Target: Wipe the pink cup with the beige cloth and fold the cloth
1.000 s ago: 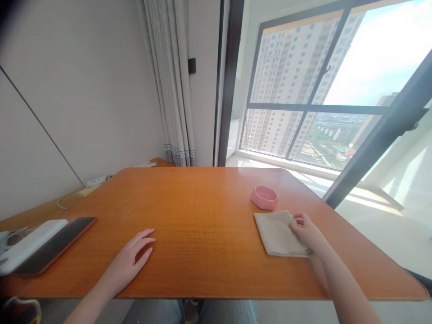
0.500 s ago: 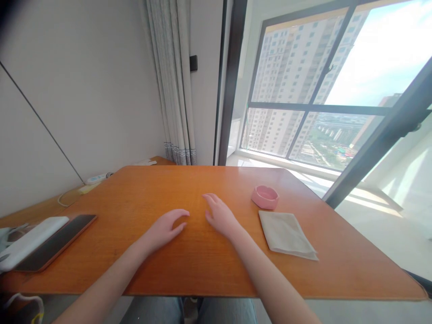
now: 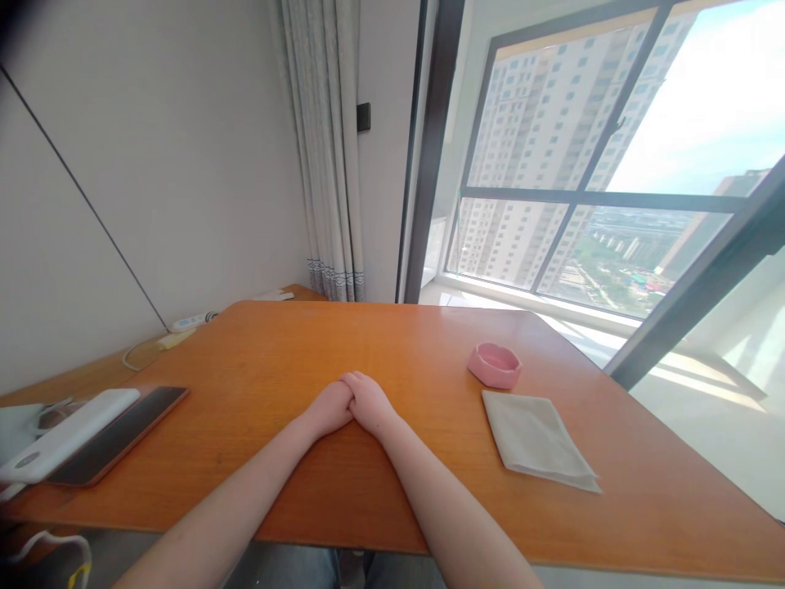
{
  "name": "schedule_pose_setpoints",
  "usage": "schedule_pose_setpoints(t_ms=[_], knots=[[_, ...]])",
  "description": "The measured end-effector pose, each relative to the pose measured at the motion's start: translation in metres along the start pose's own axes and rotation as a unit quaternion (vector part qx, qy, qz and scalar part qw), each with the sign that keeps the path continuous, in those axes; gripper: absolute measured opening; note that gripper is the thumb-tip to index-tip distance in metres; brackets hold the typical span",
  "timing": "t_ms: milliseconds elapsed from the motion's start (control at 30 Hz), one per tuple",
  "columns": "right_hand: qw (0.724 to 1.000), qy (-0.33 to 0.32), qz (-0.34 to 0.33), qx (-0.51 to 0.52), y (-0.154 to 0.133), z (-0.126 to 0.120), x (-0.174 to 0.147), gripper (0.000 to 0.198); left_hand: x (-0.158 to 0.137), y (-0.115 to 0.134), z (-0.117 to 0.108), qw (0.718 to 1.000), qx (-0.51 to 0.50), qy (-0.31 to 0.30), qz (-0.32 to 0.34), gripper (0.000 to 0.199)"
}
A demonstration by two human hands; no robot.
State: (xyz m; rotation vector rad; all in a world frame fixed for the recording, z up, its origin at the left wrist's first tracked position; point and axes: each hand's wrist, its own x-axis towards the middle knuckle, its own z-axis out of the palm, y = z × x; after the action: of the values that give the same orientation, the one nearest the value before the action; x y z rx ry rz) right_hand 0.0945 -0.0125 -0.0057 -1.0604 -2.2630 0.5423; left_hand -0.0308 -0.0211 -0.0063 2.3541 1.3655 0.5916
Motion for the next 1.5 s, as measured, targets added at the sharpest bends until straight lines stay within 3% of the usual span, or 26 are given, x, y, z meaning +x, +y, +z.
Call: schedule_pose_setpoints(t_ms=[233, 333, 400, 467, 533, 567, 700, 867, 1000, 1100, 1200, 1300, 1400, 1500], knots=[[0.999, -0.028, 0.006, -0.033, -0.004, -0.003, 0.002, 0.045, -0.003, 0.003, -0.003, 1.000, -0.004, 0.012, 0.017, 0.027], [0.986, -0.011, 0.104, -0.127, 0.010, -0.034, -0.003, 0.054, -0.007, 0.004, -0.007, 1.000, -0.012, 0.016, 0.009, 0.013], [0.941, 0.045, 0.258, -0.216, 0.032, -0.068, -0.013, 0.067, -0.010, 0.004, -0.011, 0.999, -0.028, 0.022, 0.003, 0.014], [0.864, 0.105, 0.396, -0.293, 0.060, -0.104, -0.031, 0.070, -0.011, 0.002, -0.013, 0.998, -0.051, 0.029, 0.004, 0.016], [0.806, 0.119, 0.477, -0.330, 0.091, -0.137, -0.051, 0.066, -0.011, 0.001, -0.013, 0.997, -0.063, 0.032, 0.007, 0.017], [0.794, 0.110, 0.501, -0.327, 0.105, -0.149, -0.062, 0.064, -0.010, 0.000, -0.013, 0.998, -0.062, 0.032, 0.008, 0.017], [0.841, 0.053, 0.427, -0.329, 0.139, -0.176, -0.088, 0.038, -0.009, -0.002, -0.010, 0.998, -0.044, 0.025, 0.022, 0.019], [0.861, 0.060, 0.376, -0.338, 0.132, -0.177, -0.083, 0.038, -0.011, 0.000, -0.011, 0.999, -0.028, 0.024, 0.037, 0.021], [0.893, 0.087, 0.281, -0.342, 0.089, -0.163, -0.061, 0.031, -0.012, 0.008, -0.017, 0.996, -0.021, 0.067, 0.054, 0.019], [0.946, 0.054, 0.151, -0.283, 0.042, -0.139, -0.045, 0.022, -0.013, 0.018, -0.029, 0.989, -0.006, 0.121, 0.089, 0.042], [0.981, -0.025, 0.035, -0.191, -0.008, -0.105, -0.035, 0.012, -0.020, 0.028, -0.044, 0.986, 0.012, 0.087, 0.145, 0.058], [0.990, -0.052, -0.048, -0.120, -0.048, -0.078, -0.036, 0.009, -0.035, 0.030, -0.056, 0.981, 0.018, 0.030, 0.190, 0.032], [0.996, -0.006, -0.078, -0.051, -0.069, -0.071, -0.048, 0.021, -0.056, 0.017, -0.065, 0.989, 0.015, 0.036, 0.145, 0.025], [0.994, 0.105, -0.024, 0.018, -0.061, -0.082, -0.071, 0.042, -0.072, -0.016, -0.079, 0.993, 0.043, 0.099, 0.041, 0.029]])
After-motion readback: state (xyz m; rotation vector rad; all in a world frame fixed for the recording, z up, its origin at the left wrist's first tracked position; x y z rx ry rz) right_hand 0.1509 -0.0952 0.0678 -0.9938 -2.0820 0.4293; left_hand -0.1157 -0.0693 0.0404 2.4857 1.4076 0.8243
